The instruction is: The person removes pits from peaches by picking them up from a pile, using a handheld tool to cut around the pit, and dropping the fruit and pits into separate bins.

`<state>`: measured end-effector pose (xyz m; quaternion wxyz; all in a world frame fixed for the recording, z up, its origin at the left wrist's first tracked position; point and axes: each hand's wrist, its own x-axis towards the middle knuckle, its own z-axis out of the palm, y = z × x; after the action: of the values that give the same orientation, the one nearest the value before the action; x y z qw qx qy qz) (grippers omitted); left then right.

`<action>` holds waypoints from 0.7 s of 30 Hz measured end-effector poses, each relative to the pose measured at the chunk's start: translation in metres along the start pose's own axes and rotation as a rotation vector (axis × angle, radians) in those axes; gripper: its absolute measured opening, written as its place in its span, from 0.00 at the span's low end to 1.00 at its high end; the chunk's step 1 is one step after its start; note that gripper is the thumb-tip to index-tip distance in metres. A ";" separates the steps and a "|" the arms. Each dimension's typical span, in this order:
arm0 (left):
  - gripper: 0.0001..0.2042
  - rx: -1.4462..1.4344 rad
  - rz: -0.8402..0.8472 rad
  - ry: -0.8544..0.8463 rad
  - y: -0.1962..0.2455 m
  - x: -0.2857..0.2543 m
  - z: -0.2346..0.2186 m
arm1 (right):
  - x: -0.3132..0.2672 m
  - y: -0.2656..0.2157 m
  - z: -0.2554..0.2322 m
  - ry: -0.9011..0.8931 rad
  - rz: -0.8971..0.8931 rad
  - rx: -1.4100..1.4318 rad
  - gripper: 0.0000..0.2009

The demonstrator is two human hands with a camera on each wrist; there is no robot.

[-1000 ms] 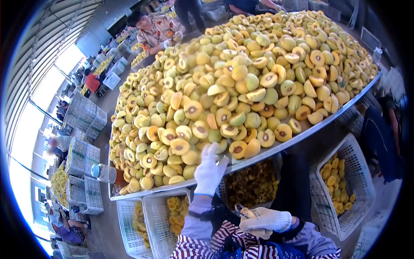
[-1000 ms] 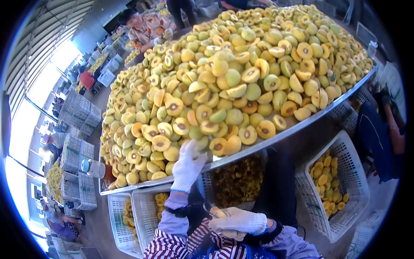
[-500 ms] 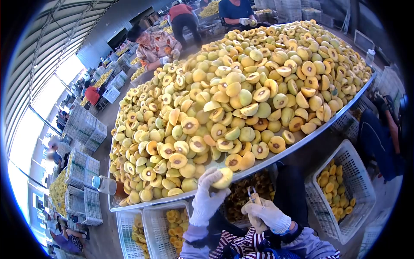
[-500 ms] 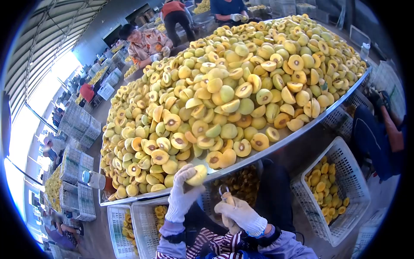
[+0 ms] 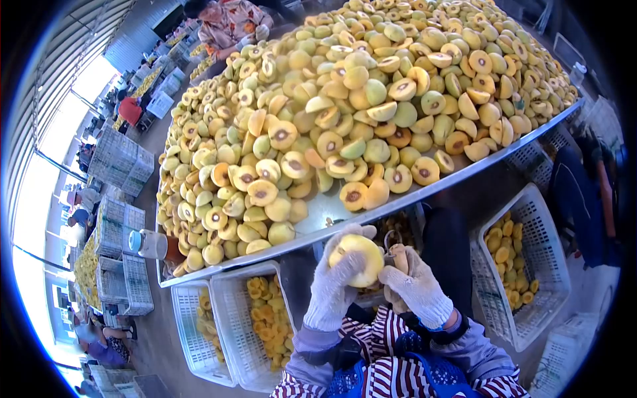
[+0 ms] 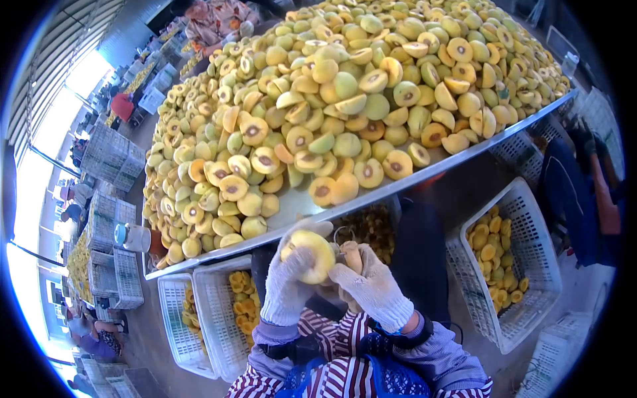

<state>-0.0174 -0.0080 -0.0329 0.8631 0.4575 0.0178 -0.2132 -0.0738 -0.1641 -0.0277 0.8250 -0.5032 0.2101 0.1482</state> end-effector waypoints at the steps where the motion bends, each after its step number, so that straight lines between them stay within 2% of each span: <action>1: 0.33 -0.047 0.021 0.002 -0.001 0.001 -0.004 | -0.001 -0.003 0.002 0.024 0.003 -0.054 0.16; 3: 0.32 -0.058 0.063 0.100 0.002 -0.001 -0.002 | 0.002 0.004 0.000 0.008 -0.047 -0.174 0.15; 4: 0.32 -0.052 0.147 0.079 -0.004 0.003 -0.009 | 0.001 0.006 0.001 -0.020 -0.061 -0.226 0.14; 6: 0.33 -0.059 0.186 0.103 -0.010 0.005 -0.011 | -0.005 0.004 0.003 -0.070 -0.060 -0.420 0.17; 10: 0.36 -0.065 0.187 0.049 -0.014 0.003 -0.013 | -0.003 0.012 0.003 -0.093 -0.128 -0.637 0.22; 13: 0.39 -0.033 0.145 0.000 -0.010 -0.001 -0.008 | -0.004 0.006 0.004 -0.089 -0.107 -0.714 0.21; 17: 0.43 0.030 0.126 -0.037 -0.007 -0.006 0.000 | -0.003 0.009 0.001 -0.086 -0.133 -0.680 0.20; 20: 0.45 0.110 0.144 0.049 -0.007 -0.005 0.001 | -0.005 0.007 0.002 -0.084 -0.114 -0.668 0.20; 21: 0.44 0.111 0.133 0.014 -0.007 -0.005 -0.002 | -0.006 0.009 0.004 -0.075 -0.133 -0.656 0.20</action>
<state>-0.0244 -0.0078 -0.0381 0.8485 0.5063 -0.0183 -0.1529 -0.0821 -0.1569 -0.0304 0.6341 -0.7488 0.0873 0.1719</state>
